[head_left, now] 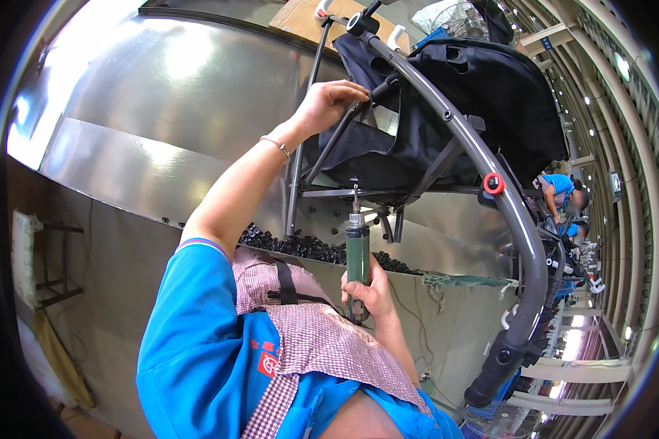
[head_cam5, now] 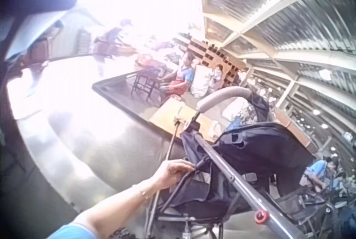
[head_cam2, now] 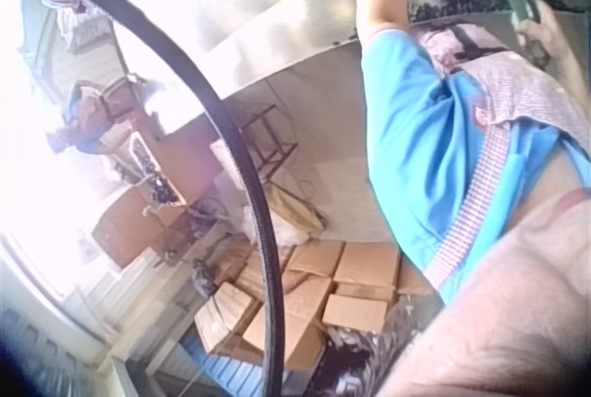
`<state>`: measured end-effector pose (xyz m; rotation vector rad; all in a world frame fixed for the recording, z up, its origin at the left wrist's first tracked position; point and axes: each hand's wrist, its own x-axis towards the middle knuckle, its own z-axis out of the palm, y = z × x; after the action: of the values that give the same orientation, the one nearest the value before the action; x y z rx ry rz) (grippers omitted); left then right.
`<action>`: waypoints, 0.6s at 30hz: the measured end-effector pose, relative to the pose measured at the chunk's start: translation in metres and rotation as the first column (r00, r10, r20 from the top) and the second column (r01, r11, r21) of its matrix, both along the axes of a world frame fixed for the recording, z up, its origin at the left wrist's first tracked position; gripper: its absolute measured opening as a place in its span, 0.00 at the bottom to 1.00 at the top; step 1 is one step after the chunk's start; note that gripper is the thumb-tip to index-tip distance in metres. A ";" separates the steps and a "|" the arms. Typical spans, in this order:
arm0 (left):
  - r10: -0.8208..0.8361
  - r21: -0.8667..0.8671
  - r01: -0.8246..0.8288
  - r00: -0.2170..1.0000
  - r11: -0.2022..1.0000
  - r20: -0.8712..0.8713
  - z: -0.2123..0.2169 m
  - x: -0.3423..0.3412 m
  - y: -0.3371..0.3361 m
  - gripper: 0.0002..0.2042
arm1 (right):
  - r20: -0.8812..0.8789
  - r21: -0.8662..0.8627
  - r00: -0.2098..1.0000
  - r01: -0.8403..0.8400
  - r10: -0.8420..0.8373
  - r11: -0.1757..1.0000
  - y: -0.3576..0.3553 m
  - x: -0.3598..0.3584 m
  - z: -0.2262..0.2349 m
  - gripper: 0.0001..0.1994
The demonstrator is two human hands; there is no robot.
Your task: The person assembles a stroller frame on a metal workbench, using a cordless electric screwdriver to fasten screws into various joints. They repeatedly pick up screws from the bench, position the frame, and tighten fasteners at multiple locations.
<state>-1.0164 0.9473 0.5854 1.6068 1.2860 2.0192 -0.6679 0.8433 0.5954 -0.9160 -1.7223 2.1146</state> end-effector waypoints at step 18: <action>0.199 0.130 -0.199 0.980 0.971 0.013 -0.003 0.021 0.027 0.13 | -0.051 -0.006 0.999 0.006 -0.006 1.000 0.001 -0.005 0.002 0.32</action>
<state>-0.9959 0.9740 0.5826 1.5893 1.3914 2.2648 -0.6730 0.8441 0.5974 -0.8601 -1.6879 2.1214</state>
